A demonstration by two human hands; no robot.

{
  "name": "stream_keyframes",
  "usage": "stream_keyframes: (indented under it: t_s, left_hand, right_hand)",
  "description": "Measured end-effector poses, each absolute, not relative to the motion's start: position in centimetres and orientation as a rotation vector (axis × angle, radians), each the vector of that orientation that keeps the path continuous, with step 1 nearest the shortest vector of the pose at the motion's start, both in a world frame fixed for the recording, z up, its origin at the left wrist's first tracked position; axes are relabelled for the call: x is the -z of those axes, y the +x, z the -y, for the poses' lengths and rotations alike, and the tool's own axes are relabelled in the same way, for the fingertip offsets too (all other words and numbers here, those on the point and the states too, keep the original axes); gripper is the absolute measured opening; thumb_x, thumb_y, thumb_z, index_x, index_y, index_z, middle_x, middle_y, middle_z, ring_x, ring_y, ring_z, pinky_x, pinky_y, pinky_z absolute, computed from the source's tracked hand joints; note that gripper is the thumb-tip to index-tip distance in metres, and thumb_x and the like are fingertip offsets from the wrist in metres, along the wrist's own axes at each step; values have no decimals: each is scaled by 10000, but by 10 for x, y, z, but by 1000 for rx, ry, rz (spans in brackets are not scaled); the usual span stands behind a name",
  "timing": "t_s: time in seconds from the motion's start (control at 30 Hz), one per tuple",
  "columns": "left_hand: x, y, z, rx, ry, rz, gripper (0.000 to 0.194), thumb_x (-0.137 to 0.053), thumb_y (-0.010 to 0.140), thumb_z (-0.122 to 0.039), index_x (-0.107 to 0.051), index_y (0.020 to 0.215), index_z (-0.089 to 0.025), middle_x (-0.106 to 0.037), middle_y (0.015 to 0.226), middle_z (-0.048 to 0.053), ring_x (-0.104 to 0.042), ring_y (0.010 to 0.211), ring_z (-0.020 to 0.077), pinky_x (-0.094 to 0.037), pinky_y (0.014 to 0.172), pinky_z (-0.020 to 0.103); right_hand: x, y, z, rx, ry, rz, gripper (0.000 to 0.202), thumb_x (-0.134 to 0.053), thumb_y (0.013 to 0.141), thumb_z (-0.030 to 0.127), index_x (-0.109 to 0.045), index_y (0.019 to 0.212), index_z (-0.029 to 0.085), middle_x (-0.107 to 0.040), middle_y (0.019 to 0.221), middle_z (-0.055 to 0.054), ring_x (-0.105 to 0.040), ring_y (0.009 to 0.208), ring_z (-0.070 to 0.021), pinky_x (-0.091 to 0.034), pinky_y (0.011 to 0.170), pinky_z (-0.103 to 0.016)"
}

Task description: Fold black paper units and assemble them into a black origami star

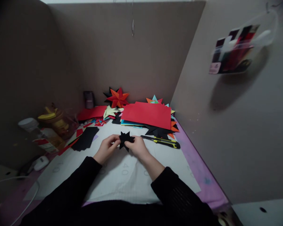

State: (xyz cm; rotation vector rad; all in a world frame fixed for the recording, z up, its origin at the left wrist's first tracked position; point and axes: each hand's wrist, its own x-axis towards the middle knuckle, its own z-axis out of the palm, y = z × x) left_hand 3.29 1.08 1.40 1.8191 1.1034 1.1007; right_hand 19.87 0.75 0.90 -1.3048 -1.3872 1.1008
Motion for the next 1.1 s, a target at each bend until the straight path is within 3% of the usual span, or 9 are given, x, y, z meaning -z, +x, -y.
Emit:
stream_keyframes:
  t_s: [0.1,0.23,0.4,0.53,0.63,0.83,1.1]
  left_hand:
    - [-14,32,-11,-1119,1794,-1102,189,-488,821,-317,-573,761,-159,-612,1021,77,-588,825,158,-483,601,229]
    - [-16,27,-13,-1173,1962,-1111,108,-525,806,-259,-582,852,-180,-608,1051,83,-574,943,184,-484,738,286]
    - [-20,21,-17,-1114,2282,-1085,70,-519,808,-204,-567,859,-196,-586,1052,87,-522,1012,202,-392,907,377]
    - [-23,19,-19,-1126,2274,-1073,26,-522,800,-197,-525,780,-182,-554,957,73,-515,941,185,-404,849,335]
    - [-24,21,-18,-1121,2176,-1135,77,-516,798,-216,-491,735,-180,-518,810,30,-502,779,149,-414,711,270]
    - [-20,26,-17,-1147,1987,-1221,73,-498,809,-247,-487,779,-182,-482,672,-24,-436,601,103,-368,582,225]
    - [-21,21,-19,-1181,2044,-1065,168,-490,826,-244,-639,876,-183,-592,825,46,-539,721,128,-424,637,240]
  right_hand:
    - [-9,200,-8,-1061,-1317,1414,183,-583,636,271,-614,679,96,-551,550,-9,-444,490,-101,-320,449,-211]
    - [-8,201,-8,-1058,-1318,1421,166,-573,632,259,-608,667,100,-533,541,-5,-432,494,-100,-310,452,-213]
    - [-12,199,-7,-1062,-1331,1441,118,-568,620,231,-589,635,116,-495,513,22,-399,476,-85,-286,447,-207]
    - [-16,198,-4,-1097,-1323,1465,111,-563,619,224,-589,627,116,-496,501,26,-392,456,-79,-275,430,-202]
    - [-19,196,-2,-1099,-1322,1471,118,-567,619,227,-596,632,114,-509,500,20,-404,452,-81,-284,424,-199]
    - [-22,194,1,-1120,-1342,1434,113,-574,611,218,-598,650,115,-520,503,18,-417,449,-83,-300,417,-192]
    - [-15,196,-3,-1116,-1317,1447,121,-571,615,223,-598,653,111,-518,510,16,-413,457,-83,-294,423,-196]
